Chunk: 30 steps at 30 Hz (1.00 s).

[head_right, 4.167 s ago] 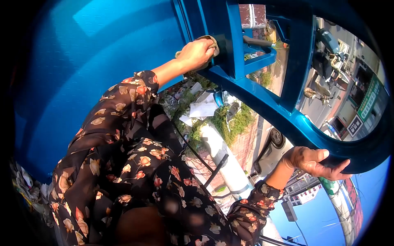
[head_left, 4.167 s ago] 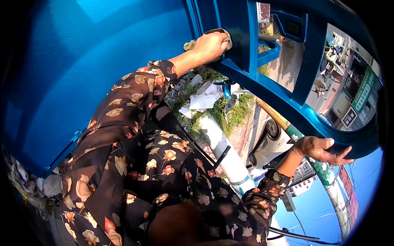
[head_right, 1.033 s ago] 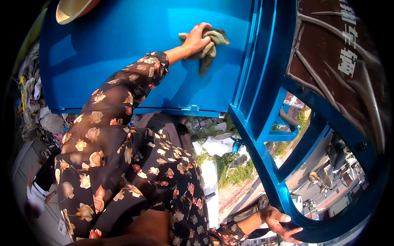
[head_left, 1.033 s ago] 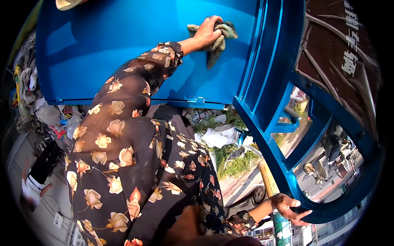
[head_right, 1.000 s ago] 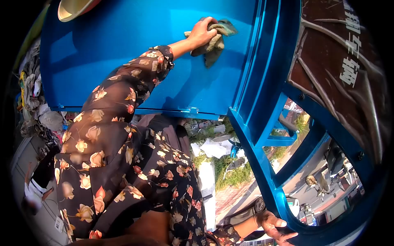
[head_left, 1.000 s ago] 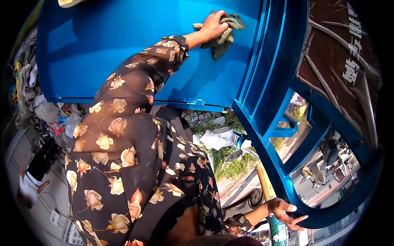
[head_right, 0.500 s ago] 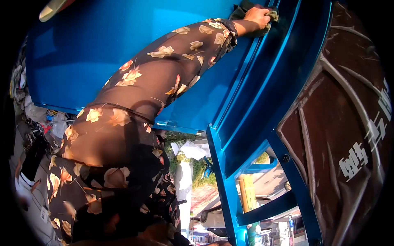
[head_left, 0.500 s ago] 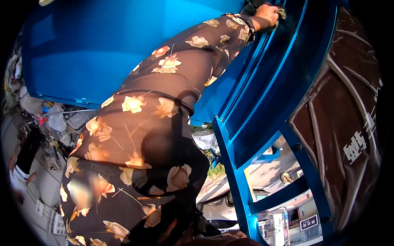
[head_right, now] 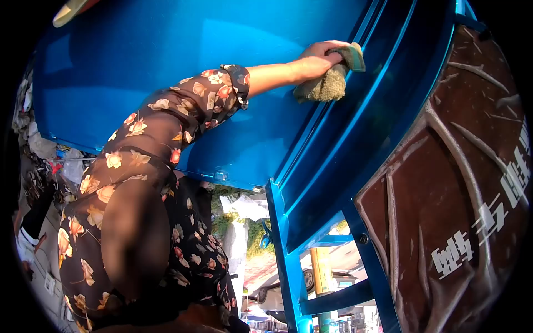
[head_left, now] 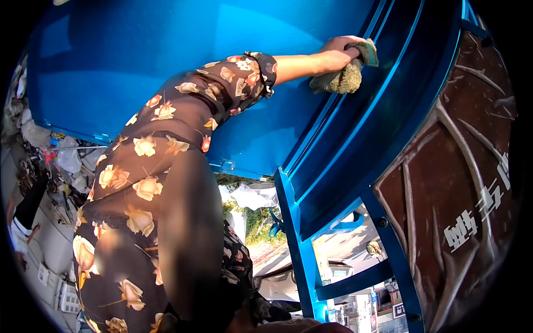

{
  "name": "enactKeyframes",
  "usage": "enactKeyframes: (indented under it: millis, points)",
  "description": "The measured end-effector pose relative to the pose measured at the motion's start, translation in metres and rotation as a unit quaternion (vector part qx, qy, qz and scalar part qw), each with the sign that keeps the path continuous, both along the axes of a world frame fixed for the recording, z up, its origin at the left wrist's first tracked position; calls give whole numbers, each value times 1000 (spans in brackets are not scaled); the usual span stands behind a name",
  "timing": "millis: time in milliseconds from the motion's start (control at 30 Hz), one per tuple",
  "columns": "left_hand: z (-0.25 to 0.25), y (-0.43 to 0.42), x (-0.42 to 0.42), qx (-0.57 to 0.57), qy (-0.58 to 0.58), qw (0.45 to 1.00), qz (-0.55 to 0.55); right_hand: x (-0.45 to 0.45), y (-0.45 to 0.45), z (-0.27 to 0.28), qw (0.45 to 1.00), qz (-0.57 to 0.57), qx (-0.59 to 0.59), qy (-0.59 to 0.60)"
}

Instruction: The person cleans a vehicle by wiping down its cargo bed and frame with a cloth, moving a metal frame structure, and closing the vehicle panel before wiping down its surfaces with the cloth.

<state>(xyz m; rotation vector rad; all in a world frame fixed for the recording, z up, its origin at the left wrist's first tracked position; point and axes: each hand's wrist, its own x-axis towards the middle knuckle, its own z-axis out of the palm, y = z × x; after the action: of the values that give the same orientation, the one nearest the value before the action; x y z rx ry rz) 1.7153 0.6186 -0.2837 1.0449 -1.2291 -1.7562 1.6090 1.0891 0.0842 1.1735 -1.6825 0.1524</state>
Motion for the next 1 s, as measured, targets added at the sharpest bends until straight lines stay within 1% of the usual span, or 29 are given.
enactKeyframes:
  millis: [33, 67, 100, 133, 167, 200, 233, 267, 300, 333, 367, 400, 433, 467, 533, 567, 600, 633, 667, 700, 767, 800, 833, 900, 967, 1000]
  points:
    - [-7, -38, -15, -33, 34, 998, 28, 1, 0, 0, 1000, 0, 0, 3]
    - [7, -68, -25, 28, 156, 987, 19, 2, 2, 0, 1000, 0, 1, 5]
    - [2, -106, -45, 116, 260, 959, -2, 3, 1, 0, 1000, -2, 1, 7]
    - [-4, -139, -55, 174, 375, 903, -119, 4, 1, 0, 1000, -5, 2, 9]
    - [-13, -145, -82, -6, 184, 983, 27, 5, 2, 3, 1000, -9, 5, 13]
    - [-35, -147, -108, -178, -46, 983, 3, 4, 2, 6, 1000, -11, 8, 16]
    - [-56, -150, -130, -337, -271, 901, -22, 4, 1, 7, 1000, -12, 11, 18]
    - [-31, -120, -131, -124, -157, 972, 121, 4, 1, 7, 1000, -14, 9, 19]
    - [-25, -93, -129, -158, -176, 957, 170, 5, 1, 7, 1000, -15, 7, 17]
    - [-32, -67, -132, -190, -193, 937, 219, 4, 1, 8, 1000, -15, 6, 17]
    - [-21, -36, -116, -171, -116, 961, 185, 4, 0, 8, 1000, -15, 7, 16]
    - [-47, -4, -115, -243, -201, 941, 127, 5, 0, 10, 1000, -16, 8, 15]
    - [-16, 43, -87, -160, -121, 971, 131, 6, -1, 9, 1000, -16, 9, 13]
    - [-19, 86, -71, -179, -141, 970, 84, 6, -1, 10, 1000, -15, 9, 11]
    - [-20, 183, -30, -199, -123, 972, 14, 7, -4, 11, 1000, -16, 9, 10]
    - [-25, 233, -10, -193, -113, 974, -37, 9, -3, 12, 1000, -16, 10, 10]
    - [-26, 279, 11, -121, -80, 981, -126, 10, -3, 15, 1000, -17, 13, 10]
    - [-22, 314, 29, -50, -69, 975, -207, 10, -5, 16, 1000, -18, 15, 11]
    - [-30, 354, 41, -8, -40, 969, -242, 12, -5, 15, 1000, -18, 16, 12]
    - [-15, 359, 50, 3, -67, 964, -257, 14, -4, 17, 999, -23, 18, 13]
    - [-20, 353, 23, 19, -25, 991, -128, 15, -4, 20, 999, -37, 29, 14]
    - [-13, 321, 9, -18, -60, 994, -95, 18, -4, 24, 998, -46, 39, 17]
    - [-9, 283, -9, -24, -86, 995, -54, 19, -4, 29, 998, -50, 44, 19]
    - [-20, 200, -37, -99, -108, 989, 33, 21, -5, 31, 997, -51, 50, 25]
    - [-20, 138, -60, -107, -127, 982, 88, 24, -3, 30, 997, -58, 49, 27]
    - [-9, 124, -62, -84, -112, 986, 90, 23, -3, 31, 997, -61, 49, 28]
